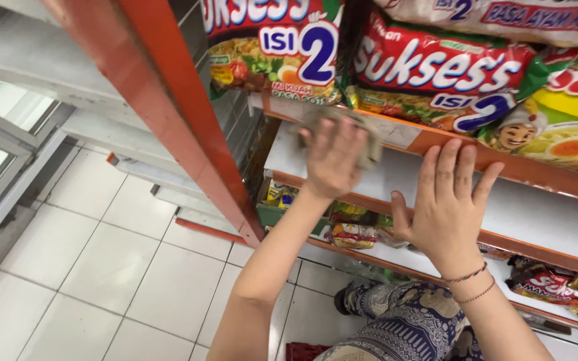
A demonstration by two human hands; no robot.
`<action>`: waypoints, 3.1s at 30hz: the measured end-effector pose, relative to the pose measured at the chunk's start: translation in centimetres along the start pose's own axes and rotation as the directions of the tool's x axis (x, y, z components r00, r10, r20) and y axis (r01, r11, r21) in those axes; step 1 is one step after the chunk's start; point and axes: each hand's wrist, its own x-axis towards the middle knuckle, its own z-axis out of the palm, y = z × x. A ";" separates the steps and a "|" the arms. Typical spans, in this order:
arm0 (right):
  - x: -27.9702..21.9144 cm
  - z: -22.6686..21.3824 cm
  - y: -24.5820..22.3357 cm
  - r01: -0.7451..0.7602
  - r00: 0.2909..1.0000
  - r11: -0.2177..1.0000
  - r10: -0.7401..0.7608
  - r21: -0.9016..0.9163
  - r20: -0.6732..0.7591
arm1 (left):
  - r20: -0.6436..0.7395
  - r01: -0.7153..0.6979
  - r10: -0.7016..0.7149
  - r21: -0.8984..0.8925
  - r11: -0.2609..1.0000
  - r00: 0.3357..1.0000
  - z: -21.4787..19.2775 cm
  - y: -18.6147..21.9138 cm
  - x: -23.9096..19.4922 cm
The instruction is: The person wipes the front edges of store shelves with a cloth, then picks up a cardboard box containing instant noodles and a barcode scanner. They scan several noodle packets and place them onto the shelf.
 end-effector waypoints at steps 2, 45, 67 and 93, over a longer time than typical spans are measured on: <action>0.4 -0.6 -0.1 0.011 1.000 1.000 -0.011 -0.008 -0.021 | 0.029 -0.006 0.004 0.049 0.999 1.000 -0.9 -0.6 0.8; -31.3 -7.9 37.1 -0.446 0.783 0.843 0.531 0.301 -0.325 | 0.047 -0.601 0.612 -0.150 0.785 0.789 20.1 50.0 12.3; -42.9 -11.0 59.2 -0.637 0.555 0.711 0.690 0.297 -0.465 | 0.045 -0.595 0.636 -0.310 0.742 0.770 33.5 79.7 15.6; -44.6 -10.6 61.5 -0.581 0.530 0.721 0.688 0.379 -0.496 | 0.180 -0.570 0.636 -0.310 0.761 0.750 27.3 70.6 14.5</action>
